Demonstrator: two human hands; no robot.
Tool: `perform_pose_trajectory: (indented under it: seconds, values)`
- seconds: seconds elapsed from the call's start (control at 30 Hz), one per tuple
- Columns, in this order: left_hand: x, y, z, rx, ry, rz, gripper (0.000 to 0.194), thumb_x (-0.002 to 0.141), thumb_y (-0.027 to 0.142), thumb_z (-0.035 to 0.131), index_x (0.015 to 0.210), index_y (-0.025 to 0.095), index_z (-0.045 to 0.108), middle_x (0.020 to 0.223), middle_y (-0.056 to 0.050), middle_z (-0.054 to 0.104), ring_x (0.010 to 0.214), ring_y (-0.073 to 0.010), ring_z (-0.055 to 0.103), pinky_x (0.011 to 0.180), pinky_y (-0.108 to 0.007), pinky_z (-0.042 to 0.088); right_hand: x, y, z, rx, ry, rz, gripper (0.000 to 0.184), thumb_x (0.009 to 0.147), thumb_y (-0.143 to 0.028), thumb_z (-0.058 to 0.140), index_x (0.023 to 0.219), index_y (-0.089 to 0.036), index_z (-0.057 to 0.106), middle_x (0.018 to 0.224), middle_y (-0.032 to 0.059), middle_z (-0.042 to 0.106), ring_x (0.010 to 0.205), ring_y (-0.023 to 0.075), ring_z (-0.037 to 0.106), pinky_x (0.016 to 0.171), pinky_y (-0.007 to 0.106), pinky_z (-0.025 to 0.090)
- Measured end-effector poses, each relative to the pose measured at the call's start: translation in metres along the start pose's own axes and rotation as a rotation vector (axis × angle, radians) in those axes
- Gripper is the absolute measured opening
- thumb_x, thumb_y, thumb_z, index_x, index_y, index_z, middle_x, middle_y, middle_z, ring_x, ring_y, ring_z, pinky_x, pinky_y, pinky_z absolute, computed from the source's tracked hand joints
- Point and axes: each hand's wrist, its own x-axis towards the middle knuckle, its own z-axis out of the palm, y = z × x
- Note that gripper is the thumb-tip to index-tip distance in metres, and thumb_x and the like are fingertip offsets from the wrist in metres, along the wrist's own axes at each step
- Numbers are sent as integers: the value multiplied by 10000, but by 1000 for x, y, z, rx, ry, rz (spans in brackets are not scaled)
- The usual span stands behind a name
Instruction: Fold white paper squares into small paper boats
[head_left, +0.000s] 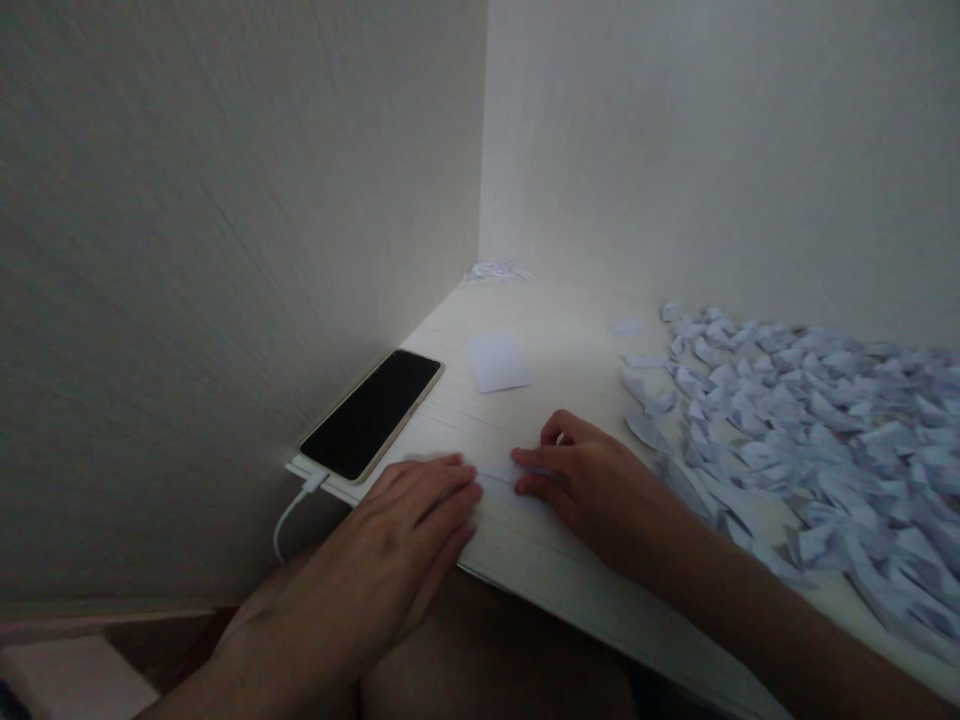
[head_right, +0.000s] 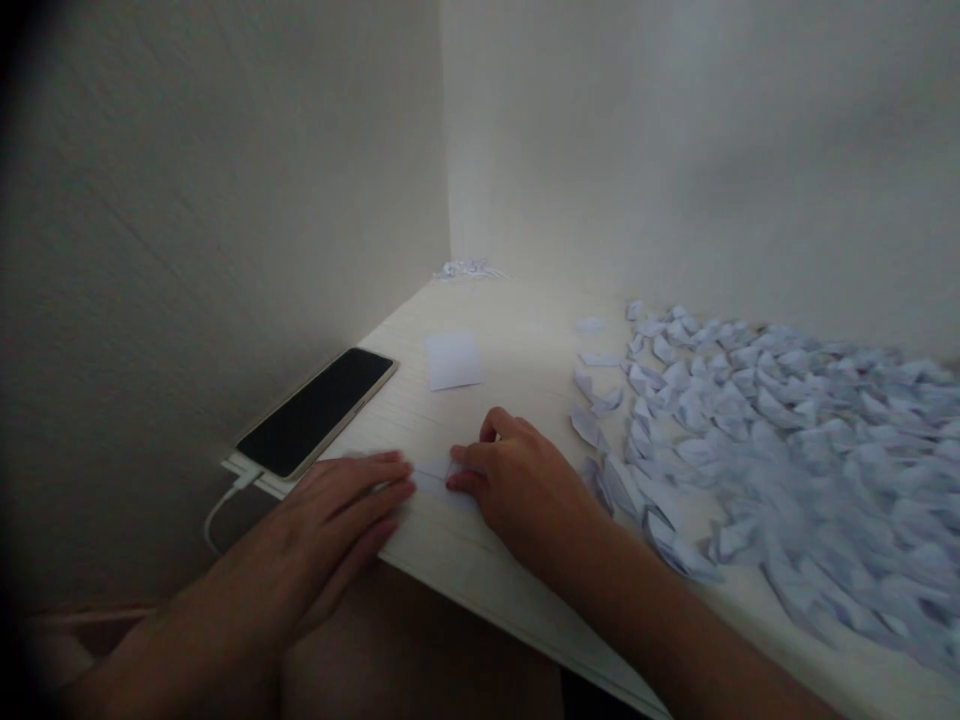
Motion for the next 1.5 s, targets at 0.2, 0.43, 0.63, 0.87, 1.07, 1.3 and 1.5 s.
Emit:
perform_pose_trajectory:
  seconds: [0.2, 0.43, 0.63, 0.87, 1.07, 1.3, 1.5]
  values:
    - [22, 5, 12, -24, -10, 63, 358, 1002, 233, 501, 1333, 123, 581, 1361, -163, 626, 1284, -287, 567, 1073, -508, 474, 5, -3, -6, 58, 7, 120, 285, 833, -284, 776, 1094, -171, 764, 959, 68, 725, 830, 180, 676, 784, 285, 490]
    - [27, 16, 14, 37, -38, 40, 272, 979, 234, 485, 1169, 96, 623, 1237, -185, 641, 1169, -311, 587, 1009, -518, 481, 22, -17, -24, -72, -208, 410, 347, 795, -406, 793, 998, -125, 771, 969, 142, 774, 884, 237, 705, 724, 278, 489]
    - [28, 11, 15, 6, 0, 127, 241, 964, 258, 518, 1120, 106, 621, 1273, -204, 619, 1222, -318, 565, 1033, -511, 483, 21, -28, -30, -111, -224, 453, 223, 843, -302, 728, 884, -89, 783, 854, 150, 776, 847, 243, 696, 677, 270, 462]
    - [28, 2, 15, -54, -44, 171, 330, 986, 278, 482, 1236, 98, 599, 1334, -209, 623, 1277, -310, 569, 1099, -491, 454, -9, -51, -4, -162, 70, 407, 281, 974, -199, 498, 1085, -65, 719, 1095, 190, 734, 1020, 235, 660, 849, 293, 453]
    - [30, -4, 11, -58, -53, 212, 344, 984, 248, 480, 1262, 87, 601, 1331, -192, 636, 1237, -285, 595, 1091, -454, 456, -42, -48, 14, -133, 209, 176, 299, 997, -186, 486, 1161, -109, 723, 1129, 135, 728, 1049, 192, 631, 959, 285, 445]
    - [30, -13, 23, -32, 29, 252, 323, 995, 268, 464, 1212, 110, 643, 1250, -170, 658, 1168, -282, 595, 1040, -459, 490, -38, -27, 33, -79, 333, -24, 257, 918, -97, 562, 1055, -121, 778, 1068, 143, 756, 996, 228, 659, 940, 360, 517]
    - [29, -14, 25, -7, 50, 255, 331, 996, 256, 456, 1207, 105, 661, 1212, -170, 669, 1123, -282, 610, 1019, -459, 503, -30, -35, 37, -58, 385, 99, 217, 877, -81, 606, 939, -133, 807, 1016, 129, 764, 940, 223, 687, 921, 350, 529]
